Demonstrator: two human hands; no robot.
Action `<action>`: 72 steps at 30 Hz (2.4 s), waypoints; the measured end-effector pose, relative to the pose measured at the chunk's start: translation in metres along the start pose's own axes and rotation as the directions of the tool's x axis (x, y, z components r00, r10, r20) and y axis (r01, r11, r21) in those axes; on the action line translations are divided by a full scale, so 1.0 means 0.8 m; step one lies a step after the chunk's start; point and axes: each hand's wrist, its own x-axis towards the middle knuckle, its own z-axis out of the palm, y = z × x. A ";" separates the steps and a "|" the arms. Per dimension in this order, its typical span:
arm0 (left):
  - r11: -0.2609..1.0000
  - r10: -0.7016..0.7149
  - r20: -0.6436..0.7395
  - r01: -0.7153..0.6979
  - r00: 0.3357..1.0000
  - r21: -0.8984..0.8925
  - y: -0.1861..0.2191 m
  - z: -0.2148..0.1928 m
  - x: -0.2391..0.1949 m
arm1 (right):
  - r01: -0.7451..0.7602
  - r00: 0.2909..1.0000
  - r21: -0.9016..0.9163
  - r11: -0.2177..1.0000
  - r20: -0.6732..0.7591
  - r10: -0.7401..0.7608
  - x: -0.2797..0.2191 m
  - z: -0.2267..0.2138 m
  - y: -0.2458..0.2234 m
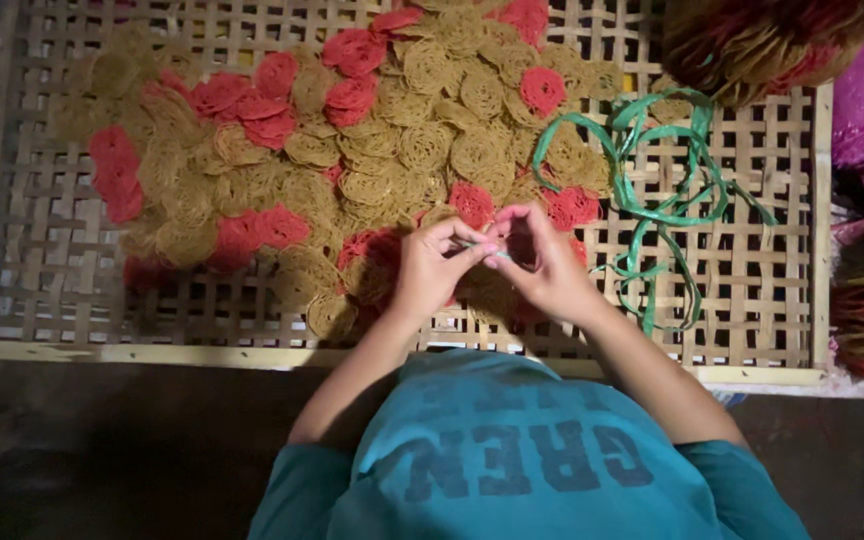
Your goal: The person repeatedly picks up small circular woven items from a wooden lattice tray and ties them together with a green ribbon. The person stacks the tied bundles on the tray and continues the process throughout the clip.
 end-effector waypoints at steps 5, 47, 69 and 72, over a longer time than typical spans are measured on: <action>0.978 0.041 -0.024 -0.036 0.999 0.203 -0.019 -0.017 -0.009 | 0.146 0.979 -0.466 0.873 -0.058 -0.195 0.002 0.016 -0.013; 0.995 -0.094 -0.207 0.099 0.974 0.014 -0.044 -0.024 0.013 | 0.082 0.892 -0.542 0.837 -0.335 -0.304 0.009 0.025 0.009; 0.973 0.114 -0.110 -0.089 0.987 0.212 -0.022 0.000 0.003 | 0.156 0.874 -0.755 0.637 -0.195 -0.445 0.009 0.025 0.016; 0.998 -0.004 -0.151 0.013 0.988 0.060 -0.030 -0.002 0.002 | 0.139 0.898 -0.742 0.656 -0.185 -0.399 0.006 0.029 0.021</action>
